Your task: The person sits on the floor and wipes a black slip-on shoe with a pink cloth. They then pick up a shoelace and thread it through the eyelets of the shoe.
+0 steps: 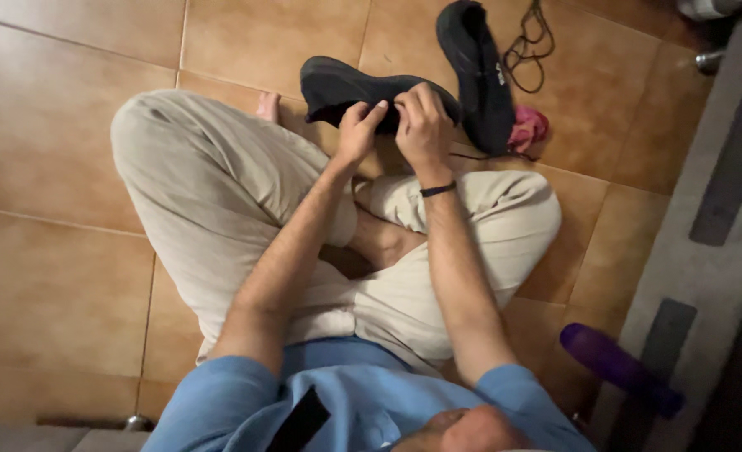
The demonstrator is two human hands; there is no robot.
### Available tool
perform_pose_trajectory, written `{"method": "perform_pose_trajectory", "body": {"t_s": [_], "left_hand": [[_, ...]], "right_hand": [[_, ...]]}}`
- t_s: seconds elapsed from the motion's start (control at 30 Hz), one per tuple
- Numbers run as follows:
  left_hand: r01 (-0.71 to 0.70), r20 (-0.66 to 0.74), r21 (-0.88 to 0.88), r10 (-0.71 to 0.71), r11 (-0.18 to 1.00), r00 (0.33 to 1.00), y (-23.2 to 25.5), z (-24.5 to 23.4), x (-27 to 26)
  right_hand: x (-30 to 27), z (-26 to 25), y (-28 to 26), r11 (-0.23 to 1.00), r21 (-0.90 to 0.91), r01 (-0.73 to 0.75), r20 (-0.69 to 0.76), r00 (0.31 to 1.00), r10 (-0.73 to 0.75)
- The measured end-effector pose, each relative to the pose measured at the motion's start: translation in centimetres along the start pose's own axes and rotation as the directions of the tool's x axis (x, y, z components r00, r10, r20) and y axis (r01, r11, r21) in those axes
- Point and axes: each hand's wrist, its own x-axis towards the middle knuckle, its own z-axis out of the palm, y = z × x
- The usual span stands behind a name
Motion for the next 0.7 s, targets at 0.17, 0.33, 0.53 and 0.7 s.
{"method": "perform_pose_trajectory", "body": {"t_s": [0.17, 0.33, 0.53, 0.7], "left_hand": [[0.053, 0.069, -0.196, -0.04, 0.979, 0.997, -1.2, 0.0, 0.5], [0.084, 0.108, -0.286, -0.055, 0.954, 0.993, -3.4, -0.4, 1.0], [-0.004, 0.014, -0.222, 0.008, 0.975, 1.0, -7.4, -0.9, 1.9], [-0.201, 0.092, -0.068, 0.206, 0.977, 0.974, -7.2, -1.8, 1.6]], "right_hand": [[-0.2, -0.5, 0.5, 0.933, 0.275, -0.231, 0.064, 0.973, 0.222], [-0.6, -0.9, 1.5, 0.912, 0.368, -0.182, 0.032, 0.983, 0.183], [-0.7, -0.6, 1.1, 0.977, 0.19, -0.099, -0.081, 0.99, 0.116], [-0.7, -0.2, 1.1, 0.982, 0.158, -0.104, -0.086, 0.989, 0.119]]}}
